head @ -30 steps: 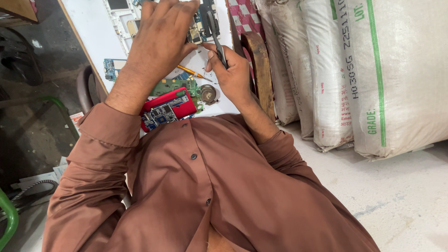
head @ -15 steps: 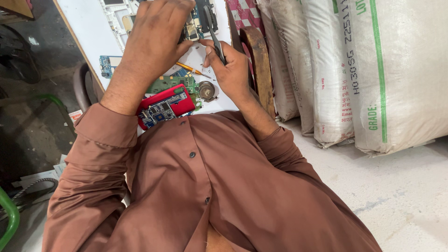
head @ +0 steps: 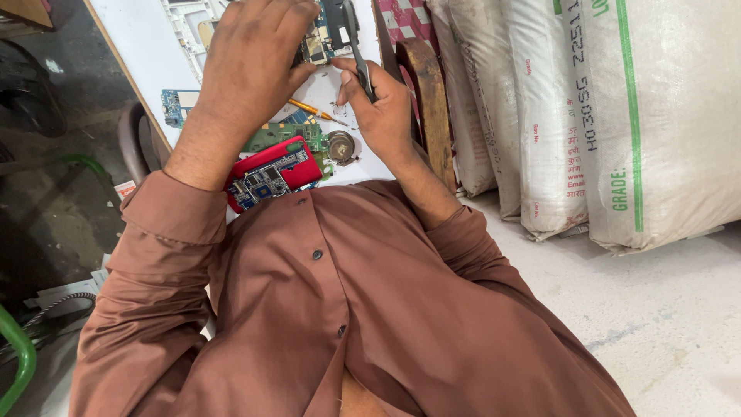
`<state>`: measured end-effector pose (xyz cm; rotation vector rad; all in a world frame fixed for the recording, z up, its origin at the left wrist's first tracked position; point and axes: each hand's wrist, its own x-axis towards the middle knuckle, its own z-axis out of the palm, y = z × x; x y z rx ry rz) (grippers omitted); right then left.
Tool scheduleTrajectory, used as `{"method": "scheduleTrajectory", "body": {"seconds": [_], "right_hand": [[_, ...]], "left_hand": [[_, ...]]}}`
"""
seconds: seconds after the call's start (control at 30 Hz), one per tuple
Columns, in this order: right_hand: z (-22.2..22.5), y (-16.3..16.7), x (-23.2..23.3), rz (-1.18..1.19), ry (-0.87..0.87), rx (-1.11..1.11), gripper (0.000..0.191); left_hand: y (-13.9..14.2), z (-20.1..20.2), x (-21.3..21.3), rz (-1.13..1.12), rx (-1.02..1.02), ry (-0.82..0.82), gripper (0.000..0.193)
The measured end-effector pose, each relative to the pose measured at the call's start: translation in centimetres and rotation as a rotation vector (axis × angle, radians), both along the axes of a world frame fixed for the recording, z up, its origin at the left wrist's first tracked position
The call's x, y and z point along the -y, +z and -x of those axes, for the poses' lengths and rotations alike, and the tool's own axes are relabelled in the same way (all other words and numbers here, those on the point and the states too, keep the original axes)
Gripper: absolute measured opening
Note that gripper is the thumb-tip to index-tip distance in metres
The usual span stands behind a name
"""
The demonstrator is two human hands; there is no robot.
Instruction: The person repairs a disassembled mobile phone at a workbench. They use a pry tool and screwdriver to work on the phone's internal board, lift and reposition the phone chassis, and hold the small circuit board in hand while prying at its components with the screwdriver.
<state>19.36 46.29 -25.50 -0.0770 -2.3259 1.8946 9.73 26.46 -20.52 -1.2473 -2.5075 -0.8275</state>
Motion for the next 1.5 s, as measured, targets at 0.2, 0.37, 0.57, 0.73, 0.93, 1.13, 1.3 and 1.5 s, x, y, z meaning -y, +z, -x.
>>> {"method": "scheduleTrajectory", "body": {"seconds": [0.2,0.37,0.57,0.73,0.93,1.13,1.3,1.5], "right_hand": [[-0.9,0.4,-0.2,0.101,0.008,-0.099,0.031],[-1.5,2.8,-1.6,-0.35,-0.079,-0.15,0.029],[-0.6,4.1,-2.4,-0.797,-0.013,-0.326,0.034],[0.3,4.1,-3.1,-1.022,0.099,-0.478,0.037],[1.2,3.6,-3.6,-1.033,0.089,-0.513,0.038],[2.2,3.8,-5.4,-1.098,0.139,-0.586,0.046],[3.9,4.7,-6.6,-1.048,0.176,-0.578,0.04],[5.8,5.2,-7.3,-1.003,0.222,-0.61,0.034]], "left_hand": [[-1.1,-1.9,-0.4,-0.044,0.036,0.027,0.062],[-2.1,-2.1,0.0,-0.096,0.106,0.042,0.067],[-3.1,-1.9,0.8,-0.167,0.204,0.077,0.066],[-3.7,-1.5,1.4,-0.191,0.197,0.06,0.068],[-3.8,-1.4,1.4,-0.185,0.199,0.063,0.072],[-3.5,-1.6,1.3,-0.17,0.191,0.056,0.072],[-3.1,-1.2,0.8,-0.159,0.189,0.06,0.074],[-3.2,-0.6,0.6,-0.15,0.17,0.077,0.075]]}}
